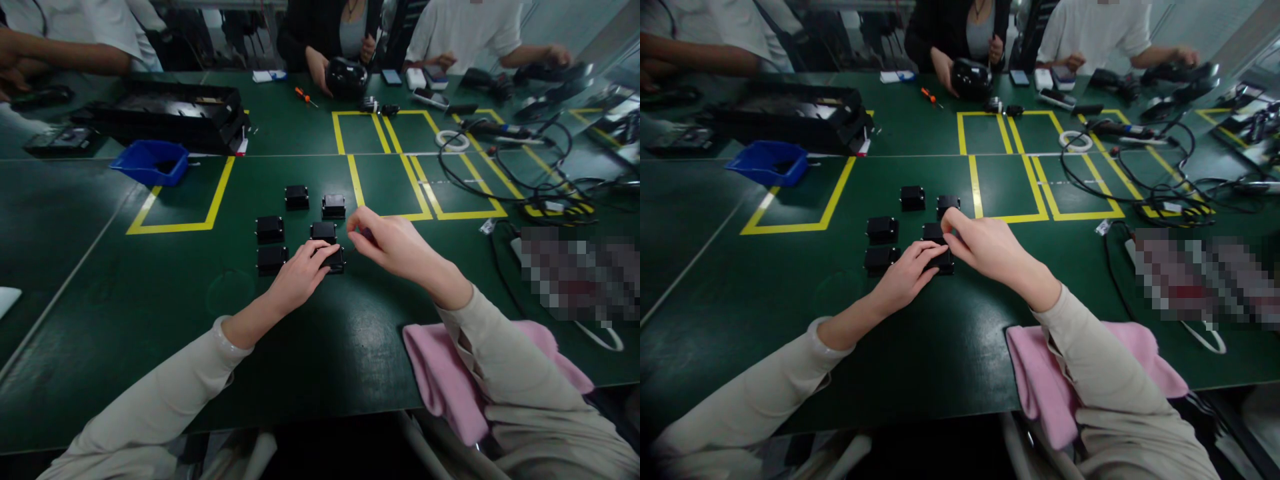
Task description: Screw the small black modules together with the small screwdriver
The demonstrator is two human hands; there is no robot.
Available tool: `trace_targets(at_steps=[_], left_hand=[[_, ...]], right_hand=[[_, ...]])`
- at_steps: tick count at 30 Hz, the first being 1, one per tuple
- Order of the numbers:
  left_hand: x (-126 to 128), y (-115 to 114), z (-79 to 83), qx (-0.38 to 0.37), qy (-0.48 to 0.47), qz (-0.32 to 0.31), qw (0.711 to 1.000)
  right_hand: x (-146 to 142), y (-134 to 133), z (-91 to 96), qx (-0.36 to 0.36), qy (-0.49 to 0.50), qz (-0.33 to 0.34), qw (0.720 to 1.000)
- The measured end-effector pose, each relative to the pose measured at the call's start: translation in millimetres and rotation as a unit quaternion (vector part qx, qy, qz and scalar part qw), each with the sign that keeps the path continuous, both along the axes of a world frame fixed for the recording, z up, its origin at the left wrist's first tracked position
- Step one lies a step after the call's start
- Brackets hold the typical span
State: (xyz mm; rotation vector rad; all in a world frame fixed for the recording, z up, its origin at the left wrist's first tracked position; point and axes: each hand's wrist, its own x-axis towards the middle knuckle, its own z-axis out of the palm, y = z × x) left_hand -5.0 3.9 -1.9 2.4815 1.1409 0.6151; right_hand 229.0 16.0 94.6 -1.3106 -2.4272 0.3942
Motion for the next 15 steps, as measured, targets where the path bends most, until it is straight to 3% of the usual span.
trace_targets(at_steps=[15], left_hand=[[0.3,0.1,-1.0,0.002,0.001,0.002,1.0]], right_hand=[[-0.5,-1.1,-0.5,0.008,0.013,0.002,1.0]])
